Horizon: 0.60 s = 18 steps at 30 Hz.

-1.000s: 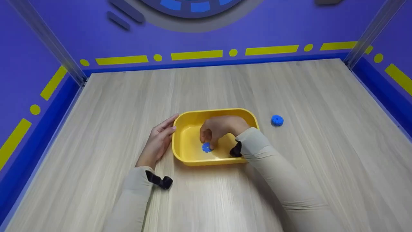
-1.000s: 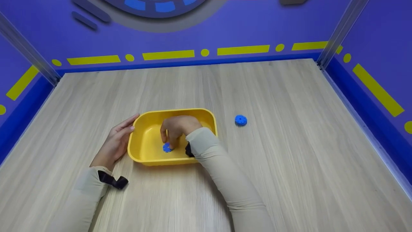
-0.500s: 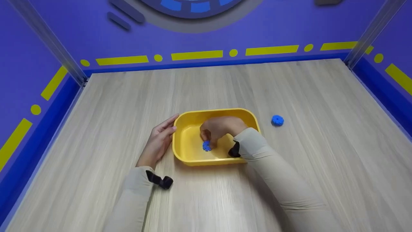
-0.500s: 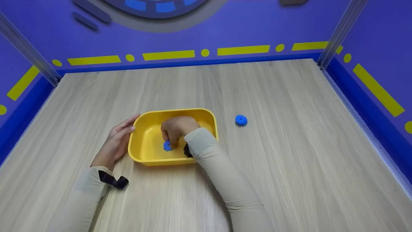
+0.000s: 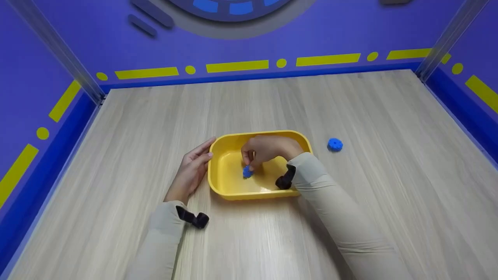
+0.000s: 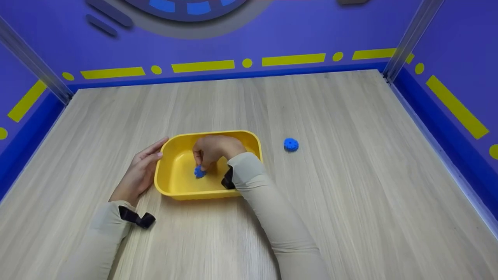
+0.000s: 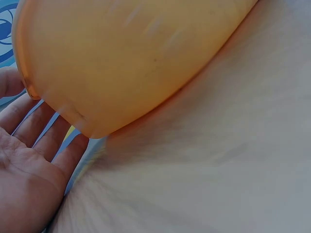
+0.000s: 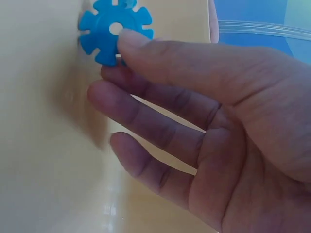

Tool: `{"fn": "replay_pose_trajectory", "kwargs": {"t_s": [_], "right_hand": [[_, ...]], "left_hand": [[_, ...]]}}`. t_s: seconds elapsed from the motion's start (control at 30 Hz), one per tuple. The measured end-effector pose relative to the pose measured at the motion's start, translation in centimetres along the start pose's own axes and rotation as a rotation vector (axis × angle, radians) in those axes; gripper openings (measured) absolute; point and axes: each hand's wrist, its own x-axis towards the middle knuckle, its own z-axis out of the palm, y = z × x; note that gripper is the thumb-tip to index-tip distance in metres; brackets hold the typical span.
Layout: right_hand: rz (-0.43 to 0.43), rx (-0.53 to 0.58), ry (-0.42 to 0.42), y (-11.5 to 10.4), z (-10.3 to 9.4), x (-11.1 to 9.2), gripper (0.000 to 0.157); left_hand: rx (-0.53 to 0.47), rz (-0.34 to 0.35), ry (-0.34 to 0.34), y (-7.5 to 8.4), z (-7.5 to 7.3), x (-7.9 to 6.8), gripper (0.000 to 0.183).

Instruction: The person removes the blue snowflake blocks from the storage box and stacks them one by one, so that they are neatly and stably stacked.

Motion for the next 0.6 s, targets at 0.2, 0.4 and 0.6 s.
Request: {"fn": "replay_pose_trajectory", "kwargs": {"t_s": [0.2,0.4,0.6], "right_hand": [[-0.013,0.036,0.027,0.3,-0.2,-0.1,0.006],[-0.039,0.059,0.067,0.6,-0.4,-0.6,0.007],[-0.038,0.044,0.101,0.4,-1.0,-1.4,0.010]], "left_hand": [[0.005,-0.008,-0.003,0.0,-0.1,0.1,0.052],[0.005,0.009,0.000,0.0,0.0,0.0,0.052],[0.007,0.012,0.007,0.0,0.0,-0.1,0.051]]}}
